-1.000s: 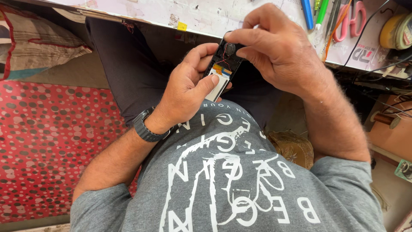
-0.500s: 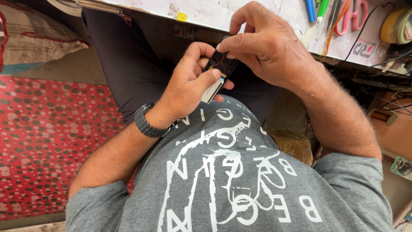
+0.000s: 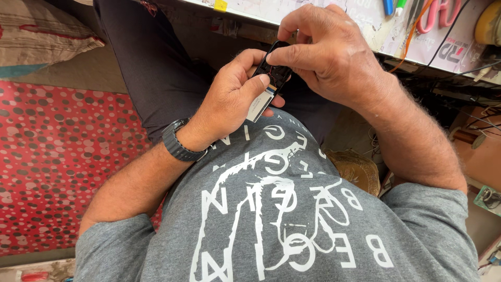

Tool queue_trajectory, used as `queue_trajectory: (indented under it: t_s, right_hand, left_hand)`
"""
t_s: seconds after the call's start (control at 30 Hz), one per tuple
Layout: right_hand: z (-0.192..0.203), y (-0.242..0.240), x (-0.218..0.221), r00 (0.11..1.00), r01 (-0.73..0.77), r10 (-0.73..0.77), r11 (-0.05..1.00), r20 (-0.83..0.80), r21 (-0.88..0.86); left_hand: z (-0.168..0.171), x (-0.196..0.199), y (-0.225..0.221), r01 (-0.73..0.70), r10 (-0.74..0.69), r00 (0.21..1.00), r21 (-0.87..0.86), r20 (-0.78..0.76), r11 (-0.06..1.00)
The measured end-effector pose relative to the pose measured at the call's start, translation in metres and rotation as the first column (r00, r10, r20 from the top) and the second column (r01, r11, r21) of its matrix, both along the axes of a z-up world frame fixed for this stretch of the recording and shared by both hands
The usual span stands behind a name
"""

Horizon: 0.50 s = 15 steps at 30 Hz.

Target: The person is repairing a disassembled mobile phone. They manipulate the internal components, including the battery and speaker, and attempt to fit the back cover onto the device.

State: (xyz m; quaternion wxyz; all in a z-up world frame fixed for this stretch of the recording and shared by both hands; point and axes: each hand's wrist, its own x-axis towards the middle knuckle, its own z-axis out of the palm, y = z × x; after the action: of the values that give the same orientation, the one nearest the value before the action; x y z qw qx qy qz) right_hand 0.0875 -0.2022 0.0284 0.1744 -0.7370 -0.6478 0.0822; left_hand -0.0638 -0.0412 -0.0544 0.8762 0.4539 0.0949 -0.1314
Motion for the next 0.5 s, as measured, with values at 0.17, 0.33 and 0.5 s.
queue_trajectory:
  t_s: [0.17,0.33,0.5]
  right_hand:
    - [0.004,0.004,-0.005,0.997,-0.032,0.032,0.999,0.072,0.004]
    - [-0.001,0.003,-0.007,0.991,-0.029,0.032,0.999,0.131,-0.021]
    - [-0.011,0.001,-0.01,0.949,-0.069,0.067,0.998,0.309,-0.006]
  left_hand:
    - [-0.004,0.001,-0.001,-0.014,0.014,1.0,0.011,0.012,1.0]
    - [-0.006,0.001,-0.003,-0.035,0.035,0.999,0.03,0.032,0.999]
    - [-0.005,-0.001,-0.005,-0.098,0.098,0.995,-0.014,0.022,0.995]
